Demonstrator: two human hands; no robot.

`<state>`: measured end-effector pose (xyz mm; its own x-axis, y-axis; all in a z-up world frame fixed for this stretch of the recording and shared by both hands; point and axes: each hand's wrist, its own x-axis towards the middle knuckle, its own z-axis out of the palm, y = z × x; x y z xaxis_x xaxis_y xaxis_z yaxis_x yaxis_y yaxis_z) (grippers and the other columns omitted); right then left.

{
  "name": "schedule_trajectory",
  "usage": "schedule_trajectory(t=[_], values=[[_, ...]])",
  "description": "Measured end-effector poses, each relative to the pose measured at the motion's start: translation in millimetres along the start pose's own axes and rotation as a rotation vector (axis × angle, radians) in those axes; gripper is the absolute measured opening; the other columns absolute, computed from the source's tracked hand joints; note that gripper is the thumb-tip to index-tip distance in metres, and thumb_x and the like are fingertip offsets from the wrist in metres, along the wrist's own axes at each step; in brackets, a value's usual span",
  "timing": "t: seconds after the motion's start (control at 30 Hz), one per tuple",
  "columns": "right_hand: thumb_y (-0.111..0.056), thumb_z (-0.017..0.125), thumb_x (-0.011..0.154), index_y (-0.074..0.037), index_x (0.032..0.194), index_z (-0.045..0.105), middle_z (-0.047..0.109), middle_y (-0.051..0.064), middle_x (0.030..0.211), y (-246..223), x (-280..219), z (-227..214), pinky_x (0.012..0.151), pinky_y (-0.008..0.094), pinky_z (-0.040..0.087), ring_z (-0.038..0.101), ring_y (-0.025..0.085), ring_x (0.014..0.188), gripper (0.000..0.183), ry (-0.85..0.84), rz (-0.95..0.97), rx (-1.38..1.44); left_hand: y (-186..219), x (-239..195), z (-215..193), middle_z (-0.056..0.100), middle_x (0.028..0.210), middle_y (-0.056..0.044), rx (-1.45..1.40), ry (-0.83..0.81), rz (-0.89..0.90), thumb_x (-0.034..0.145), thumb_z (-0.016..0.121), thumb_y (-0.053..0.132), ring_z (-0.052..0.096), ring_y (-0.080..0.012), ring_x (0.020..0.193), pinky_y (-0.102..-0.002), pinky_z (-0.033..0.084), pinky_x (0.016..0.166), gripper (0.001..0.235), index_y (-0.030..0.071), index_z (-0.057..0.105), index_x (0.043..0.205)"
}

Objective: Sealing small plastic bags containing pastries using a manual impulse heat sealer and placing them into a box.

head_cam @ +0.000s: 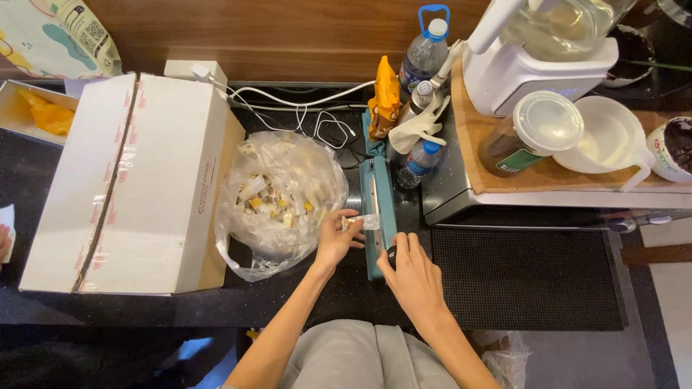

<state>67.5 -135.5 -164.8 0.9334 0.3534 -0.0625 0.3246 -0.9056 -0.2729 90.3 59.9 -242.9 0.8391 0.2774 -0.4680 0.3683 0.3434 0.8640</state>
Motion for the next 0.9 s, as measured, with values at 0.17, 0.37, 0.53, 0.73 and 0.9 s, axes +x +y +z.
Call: schedule_trajectory(t=[0.17, 0.37, 0.53, 0.73, 0.9], values=[[-0.026, 0.057, 0.110, -0.012, 0.113, 0.060, 0.060, 0.001, 0.091, 5, 5, 34, 0.046, 0.027, 0.061, 0.071, 0.013, 0.058, 0.015, 0.089, -0.075, -0.164, -20, 12, 5, 0.074, 0.099, -0.024, 0.028, -0.039, 0.034, 0.104, 0.086, 0.014, 0.084, -0.0316, 0.083, -0.040, 0.078, 0.067, 0.046, -0.008, 0.068, 0.140], [-0.024, 0.059, 0.105, -0.009, 0.113, 0.064, 0.061, 0.000, 0.080, 12, 5, 67, 0.040, 0.027, 0.057, 0.067, 0.013, 0.047, 0.018, 0.132, -0.102, -0.272, -21, 13, 17, 0.074, 0.100, -0.021, 0.064, -0.060, 0.046, 0.104, 0.085, 0.015, 0.081, -0.0263, 0.082, -0.036, 0.075, 0.067, 0.042, -0.005, 0.070, 0.138], [-0.027, 0.063, 0.101, -0.010, 0.112, 0.066, 0.059, -0.003, 0.078, 8, 4, 72, 0.039, 0.027, 0.055, 0.065, 0.011, 0.044, 0.020, 0.167, -0.103, -0.369, -34, 19, 13, 0.076, 0.099, -0.023, 0.094, -0.037, 0.050, 0.105, 0.084, 0.014, 0.081, -0.0267, 0.081, -0.036, 0.074, 0.065, 0.037, -0.003, 0.073, 0.136], [-0.031, 0.066, 0.098, -0.013, 0.109, 0.066, 0.057, -0.005, 0.077, 8, 3, 76, 0.041, 0.027, 0.056, 0.065, 0.011, 0.045, 0.021, 0.198, -0.105, -0.427, -50, 28, 9, 0.075, 0.097, -0.027, 0.045, -0.031, 0.073, 0.103, 0.084, 0.008, 0.081, -0.0297, 0.078, -0.041, 0.077, 0.068, 0.035, -0.006, 0.074, 0.134], [-0.032, 0.066, 0.099, -0.014, 0.108, 0.065, 0.058, -0.006, 0.077, 10, 2, 79, 0.043, 0.027, 0.057, 0.066, 0.011, 0.046, 0.020, 0.206, -0.105, -0.428, -57, 32, 8, 0.076, 0.097, -0.025, 0.037, -0.026, 0.082, 0.102, 0.086, 0.008, 0.081, -0.0271, 0.078, -0.039, 0.077, 0.068, 0.036, -0.007, 0.074, 0.133]])
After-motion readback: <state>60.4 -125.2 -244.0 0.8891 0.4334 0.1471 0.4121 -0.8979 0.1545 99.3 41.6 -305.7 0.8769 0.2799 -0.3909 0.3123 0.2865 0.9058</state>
